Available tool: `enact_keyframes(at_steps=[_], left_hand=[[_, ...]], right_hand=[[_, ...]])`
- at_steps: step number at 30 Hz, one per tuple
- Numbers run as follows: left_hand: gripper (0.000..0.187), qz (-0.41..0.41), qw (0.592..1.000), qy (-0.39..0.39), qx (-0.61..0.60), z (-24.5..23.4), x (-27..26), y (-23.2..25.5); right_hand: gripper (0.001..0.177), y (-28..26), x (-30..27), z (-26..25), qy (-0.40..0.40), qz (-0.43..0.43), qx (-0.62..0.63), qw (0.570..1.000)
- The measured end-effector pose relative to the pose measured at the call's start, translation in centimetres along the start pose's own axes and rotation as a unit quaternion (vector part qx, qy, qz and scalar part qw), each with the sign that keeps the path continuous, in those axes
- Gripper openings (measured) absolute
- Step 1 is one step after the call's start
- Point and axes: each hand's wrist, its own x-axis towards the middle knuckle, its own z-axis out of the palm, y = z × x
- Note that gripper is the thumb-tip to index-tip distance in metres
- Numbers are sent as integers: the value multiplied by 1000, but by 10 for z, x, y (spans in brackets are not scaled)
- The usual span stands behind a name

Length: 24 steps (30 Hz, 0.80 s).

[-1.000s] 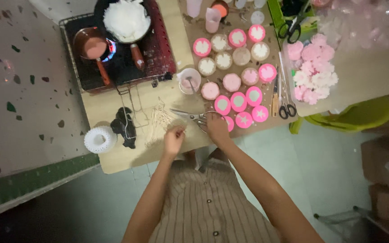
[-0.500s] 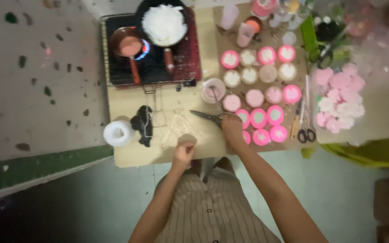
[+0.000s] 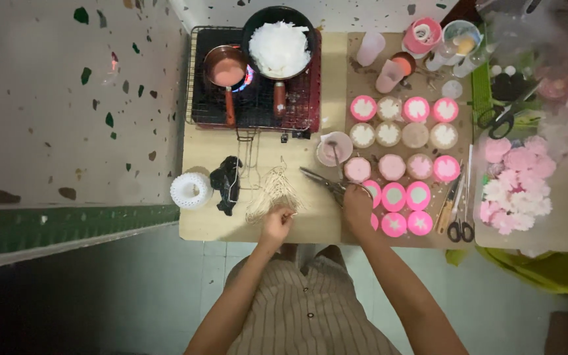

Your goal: Making decorative candles by melting wax, preparing wicks, and assembling floral wax components.

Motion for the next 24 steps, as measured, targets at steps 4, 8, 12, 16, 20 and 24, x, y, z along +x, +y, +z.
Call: enact_keyframes(at_steps=[4, 8, 12, 16, 20, 24], left_hand=[[23, -16, 998, 15, -67, -3, 6, 6], [29, -47, 997, 34, -56, -6, 9, 7], [19, -20, 997, 43, -54, 4, 20, -19], [19, -48, 991, 23, -121, 8, 23, -25], [13, -133, 964, -3, -229, 7, 34, -5], [26, -134, 956, -12, -261, 7, 42, 3]], right_hand=[[17, -14, -36, -11, -11, 43, 109, 993], [36, -56, -54, -56, -44, 134, 261, 955], [38, -73, -50, -60, -80, 222, 299, 925], [42, -70, -62, -69, -67, 251, 378, 889], [46, -52, -102, -75, -128, 251, 469, 837], [50, -45, -129, -87, -139, 190, 444, 865]])
